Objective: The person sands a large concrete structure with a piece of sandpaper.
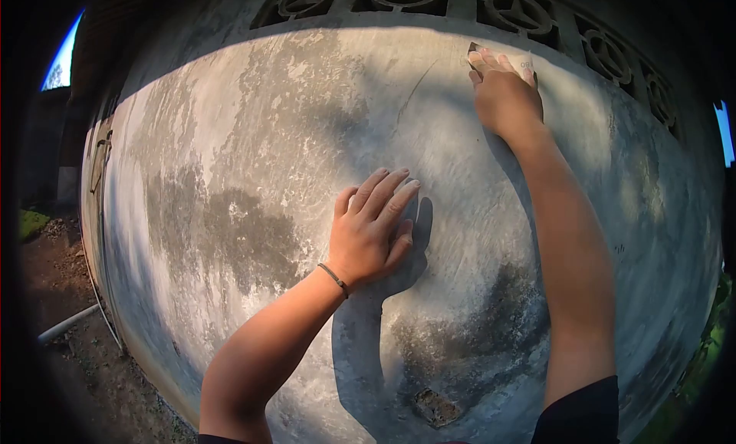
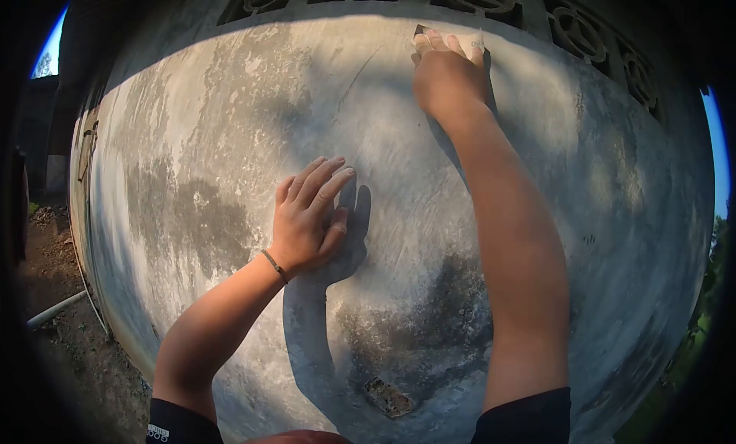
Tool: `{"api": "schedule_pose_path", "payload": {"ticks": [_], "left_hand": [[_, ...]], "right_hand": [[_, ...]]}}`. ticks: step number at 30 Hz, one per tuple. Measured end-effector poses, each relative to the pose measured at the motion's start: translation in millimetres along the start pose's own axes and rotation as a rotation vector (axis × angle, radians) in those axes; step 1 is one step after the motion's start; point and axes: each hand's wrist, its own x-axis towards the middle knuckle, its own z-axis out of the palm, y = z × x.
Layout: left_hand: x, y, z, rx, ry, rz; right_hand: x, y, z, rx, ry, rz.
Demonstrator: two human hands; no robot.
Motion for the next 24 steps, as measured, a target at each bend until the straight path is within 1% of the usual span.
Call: {"api": "schedule_pose_path", "payload": {"ticks": [1,2,4,5,7,8,9,11,12,13,15,16,18,21,23,24], "left_hand": [[0.0,-2.8,-4.4,0.026,-0.023,0.005],[3.7,-7.5,-7.9,0.043,-0.017,0.021],[21.9,-19.9,-15.6,0.06,-0.005,0.024],[34.8,-28.7,-18.0,0.078,0.004,0.018],[53.7,-44.0,-16.7,0.111,0.051,-0.024],[59.8,-48.7,-15.0,0.11,0.064,-0.09],[63.8,-51.8,-12.3,0.105,0.074,-0.151],[61.8,-55.6,-5.8,0.093,0.048,-0.135],[58.9,-57.7,-2.3,0.132,0.062,-0.139],[56.1,-57.9,-0.1,0.172,0.073,-0.147],[59.0,-57.3,3.3,0.141,0.059,-0.174],[59.0,-54.8,3.3,0.165,0.039,-0.181],[57.9,-55.8,1.4,0.192,0.034,-0.186],[52.4,-57.3,0.0,0.212,0.038,-0.155],[52.7,-59.4,0.4,0.135,0.045,-0.198],[51.6,-59.2,0.7,0.116,0.023,-0.184]], "right_hand": [[-13.0,2.3,-0.2,0.014,0.083,-0.043],[-11.8,4.6,-5.3,0.003,0.09,-0.036],[3.1,1.9,-16.2,0.054,-0.044,-0.009],[21.6,0.4,-19.8,0.05,-0.025,-0.019],[63.2,-4.1,-23.6,0.014,-0.121,0.042],[74.9,-3.0,-24.5,0.105,-0.167,0.089],[75.3,-4.5,-23.8,0.107,-0.157,0.085],[58.2,0.2,-11.4,0.024,-0.004,0.008],[43.2,2.4,1.0,0.06,0.115,-0.011],[23.7,1.3,-0.5,0.056,0.099,0.004],[2.1,-2.3,-10.7,0.076,0.009,-0.042],[5.2,-2.1,-8.7,0.094,0.029,-0.036],[41.0,-2.9,-5.8,0.105,0.009,-0.015],[77.3,-22.1,-14.5,0.123,0.021,0.005],[76.4,-19.2,-9.5,0.091,-0.039,0.071],[63.7,-16.3,-2.7,0.011,0.036,-0.01]]}}
